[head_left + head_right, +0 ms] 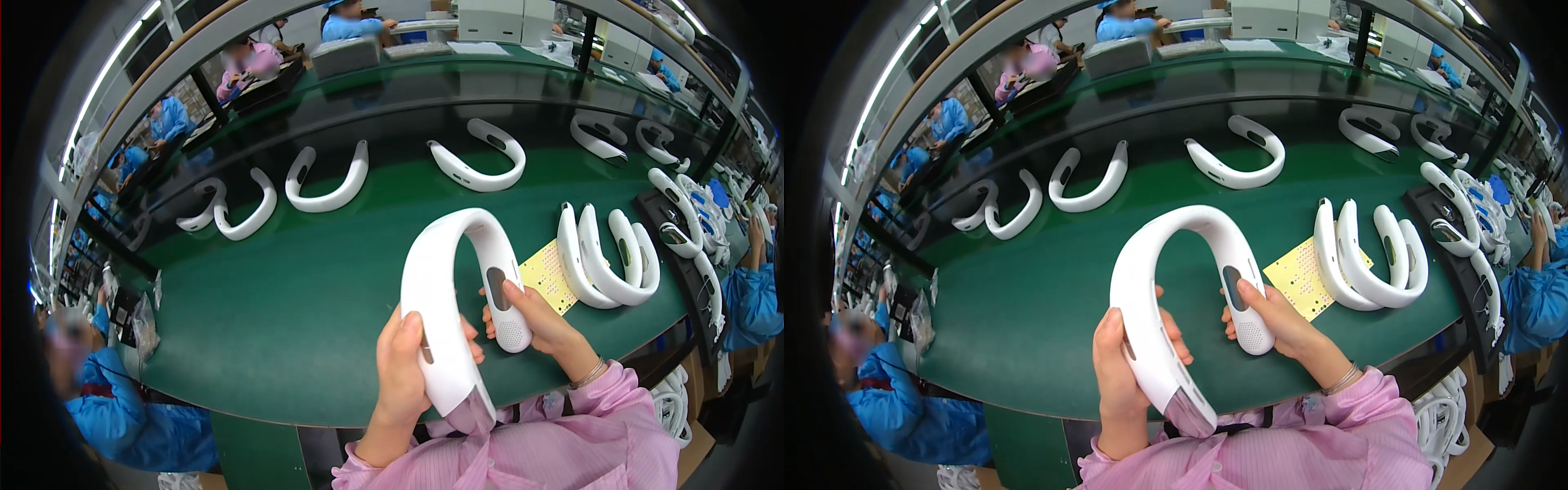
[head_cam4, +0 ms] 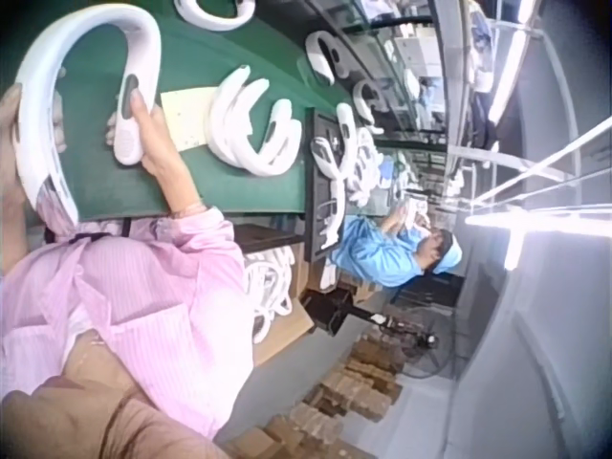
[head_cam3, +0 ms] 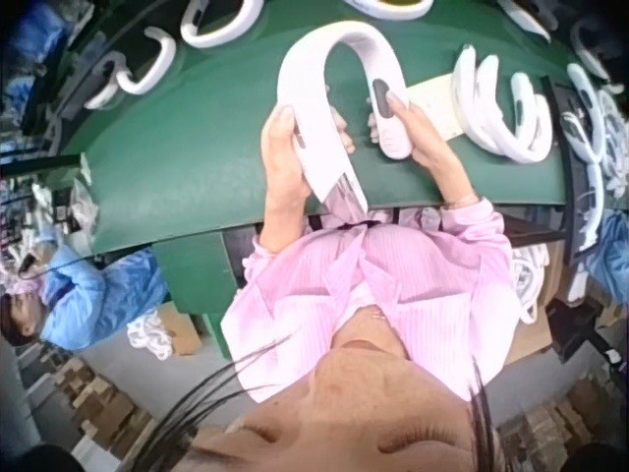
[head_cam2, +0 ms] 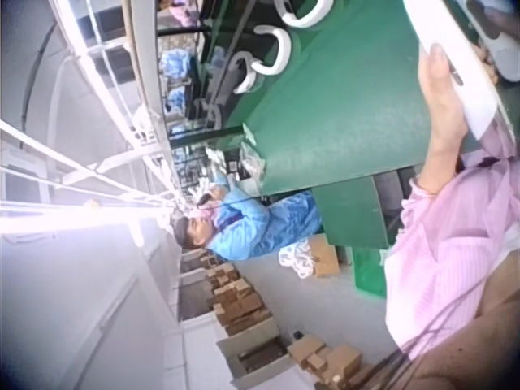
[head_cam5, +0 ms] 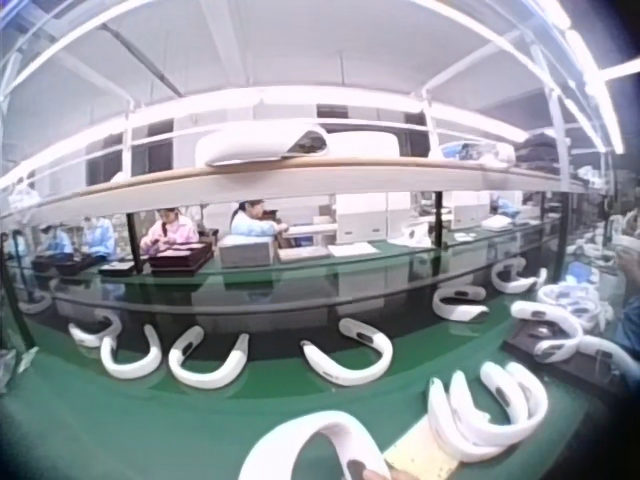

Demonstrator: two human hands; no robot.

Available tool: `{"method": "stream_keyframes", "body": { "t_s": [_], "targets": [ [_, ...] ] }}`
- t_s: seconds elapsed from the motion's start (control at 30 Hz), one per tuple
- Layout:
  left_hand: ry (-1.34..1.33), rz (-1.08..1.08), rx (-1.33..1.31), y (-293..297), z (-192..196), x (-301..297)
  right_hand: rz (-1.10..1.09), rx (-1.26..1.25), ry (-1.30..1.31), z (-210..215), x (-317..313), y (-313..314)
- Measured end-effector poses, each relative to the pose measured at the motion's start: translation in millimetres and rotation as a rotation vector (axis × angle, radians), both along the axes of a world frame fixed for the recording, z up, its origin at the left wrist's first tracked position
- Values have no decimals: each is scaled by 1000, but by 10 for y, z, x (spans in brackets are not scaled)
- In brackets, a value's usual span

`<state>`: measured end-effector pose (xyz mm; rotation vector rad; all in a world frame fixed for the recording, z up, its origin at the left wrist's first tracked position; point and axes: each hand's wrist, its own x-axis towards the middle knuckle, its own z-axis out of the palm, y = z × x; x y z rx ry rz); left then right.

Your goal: The recorder inspects, checks, and arranges white plastic neck massagers on a factory production line table, applying small adhesive stickers to specific points on the devices.

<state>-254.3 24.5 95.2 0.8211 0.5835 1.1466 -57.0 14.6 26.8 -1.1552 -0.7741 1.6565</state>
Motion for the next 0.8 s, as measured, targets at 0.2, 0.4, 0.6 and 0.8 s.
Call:
{"method": "stream_keyframes", "body": {
  "t_s": [0.2, 0.4, 0.6, 0.8],
  "targets": [
    [-295, 63, -85, 126, -286, -383, -128, 650, -1222, 254, 320, 427],
    [-329, 184, -123, 124, -651, -786, -167, 779, -1997, -246, 821, 1939],
    [-604, 246, -92, -2, -1069, -1378, 8, 608, -1880, -263, 830, 2182],
    [-770, 337, -96, -23, -1275, -1773, 796, 622, -1928, 504, -114, 942]
  ]
}}
